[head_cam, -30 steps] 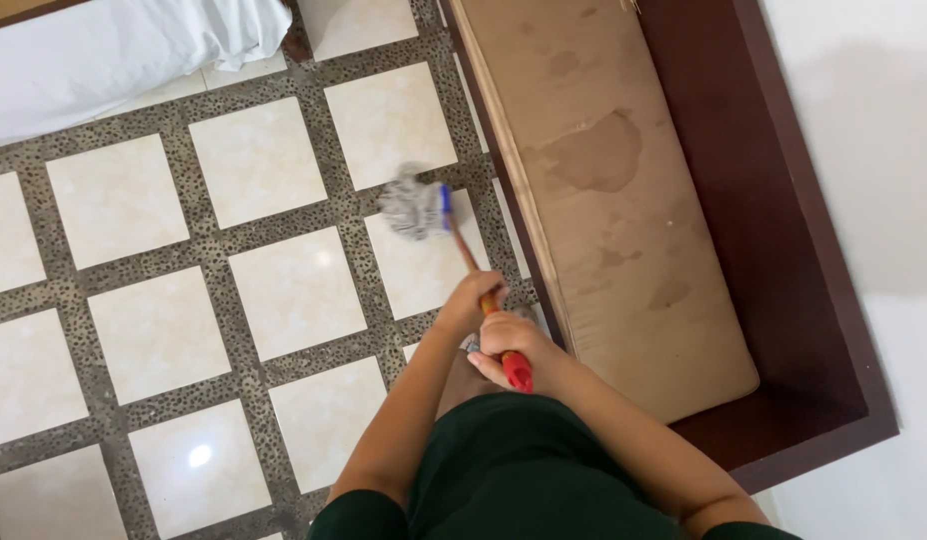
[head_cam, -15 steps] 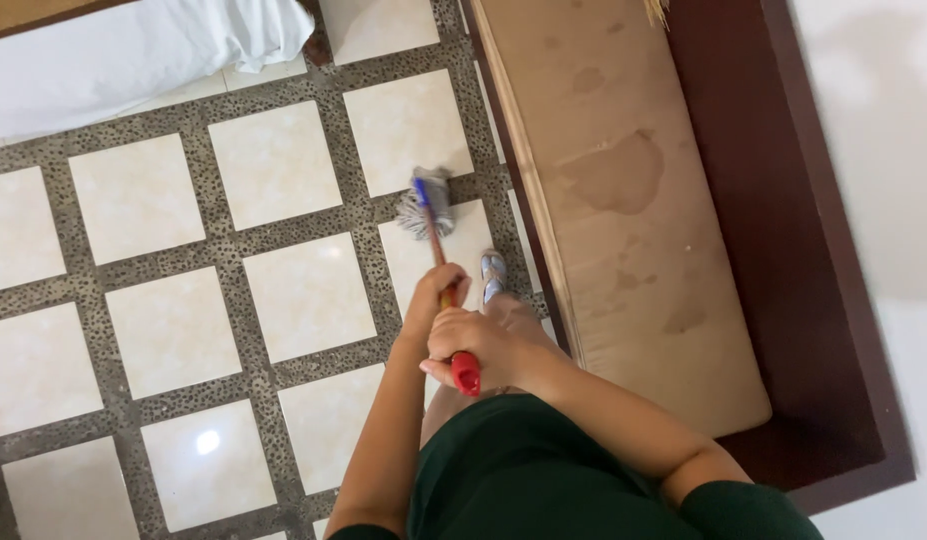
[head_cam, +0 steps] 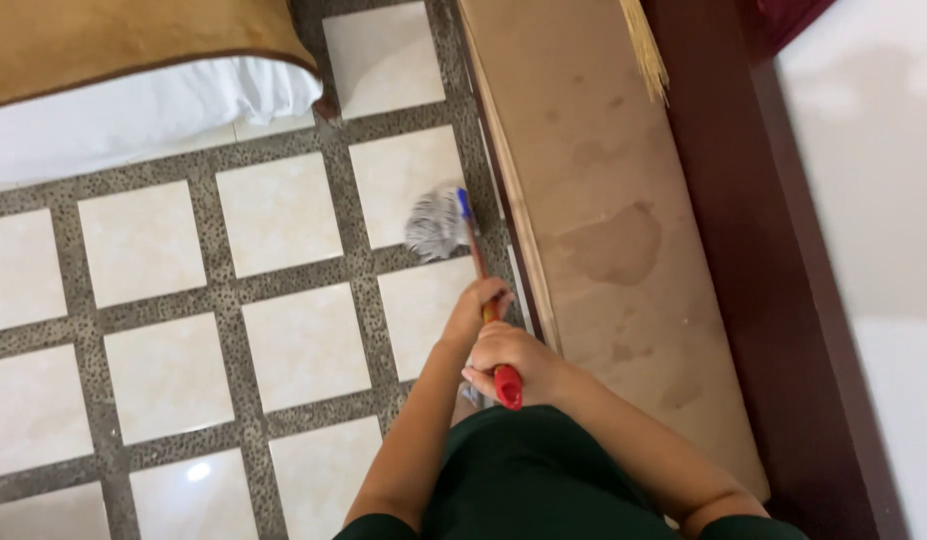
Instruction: The person cleans a tiled floor by sweeping it with a broom, then mopping it with a mop in several passes.
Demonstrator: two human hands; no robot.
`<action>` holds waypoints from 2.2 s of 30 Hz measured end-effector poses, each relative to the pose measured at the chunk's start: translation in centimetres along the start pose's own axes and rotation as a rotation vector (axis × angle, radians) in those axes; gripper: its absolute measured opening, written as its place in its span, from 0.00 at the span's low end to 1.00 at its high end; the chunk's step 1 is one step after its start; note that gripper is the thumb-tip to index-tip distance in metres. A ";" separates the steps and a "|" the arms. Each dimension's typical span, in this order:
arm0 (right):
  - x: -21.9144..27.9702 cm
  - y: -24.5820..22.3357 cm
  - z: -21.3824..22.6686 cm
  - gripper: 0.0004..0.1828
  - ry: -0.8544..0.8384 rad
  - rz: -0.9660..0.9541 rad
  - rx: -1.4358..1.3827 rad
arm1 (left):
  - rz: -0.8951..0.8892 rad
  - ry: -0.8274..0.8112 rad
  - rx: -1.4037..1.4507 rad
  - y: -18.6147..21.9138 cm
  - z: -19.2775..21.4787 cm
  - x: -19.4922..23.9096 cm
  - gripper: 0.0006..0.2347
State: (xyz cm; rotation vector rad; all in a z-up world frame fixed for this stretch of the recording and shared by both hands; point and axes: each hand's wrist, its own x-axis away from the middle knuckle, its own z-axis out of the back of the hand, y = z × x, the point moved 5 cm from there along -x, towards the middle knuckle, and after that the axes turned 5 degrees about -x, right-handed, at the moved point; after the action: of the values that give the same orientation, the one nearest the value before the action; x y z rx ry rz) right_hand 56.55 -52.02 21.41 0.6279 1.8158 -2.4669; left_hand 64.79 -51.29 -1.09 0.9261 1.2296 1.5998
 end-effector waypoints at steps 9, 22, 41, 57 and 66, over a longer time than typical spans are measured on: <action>-5.4 2.3 1.0 0.18 -0.077 0.001 -0.071 | -0.153 0.178 -0.188 -1.0 4.1 -2.9 0.04; -10.1 5.7 7.1 0.18 -0.029 0.080 -0.153 | -0.118 0.351 -0.338 3.4 10.5 -9.5 0.03; -24.6 11.2 8.8 0.21 0.022 -0.042 -0.059 | -0.003 -0.082 -0.143 -0.6 17.4 -22.6 0.03; -29.3 13.0 12.3 0.21 0.191 -0.154 0.098 | -0.151 -0.336 -0.001 1.6 18.8 -31.5 0.05; -34.0 15.3 14.0 0.19 0.142 -0.120 0.021 | 0.276 -0.197 0.430 -4.8 21.2 -34.2 0.08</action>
State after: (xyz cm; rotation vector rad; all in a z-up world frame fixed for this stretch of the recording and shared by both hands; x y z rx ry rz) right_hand 87.23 -77.38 21.88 0.7345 1.9335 -2.5813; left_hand 96.45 -76.56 -2.38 1.5447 1.3754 1.4280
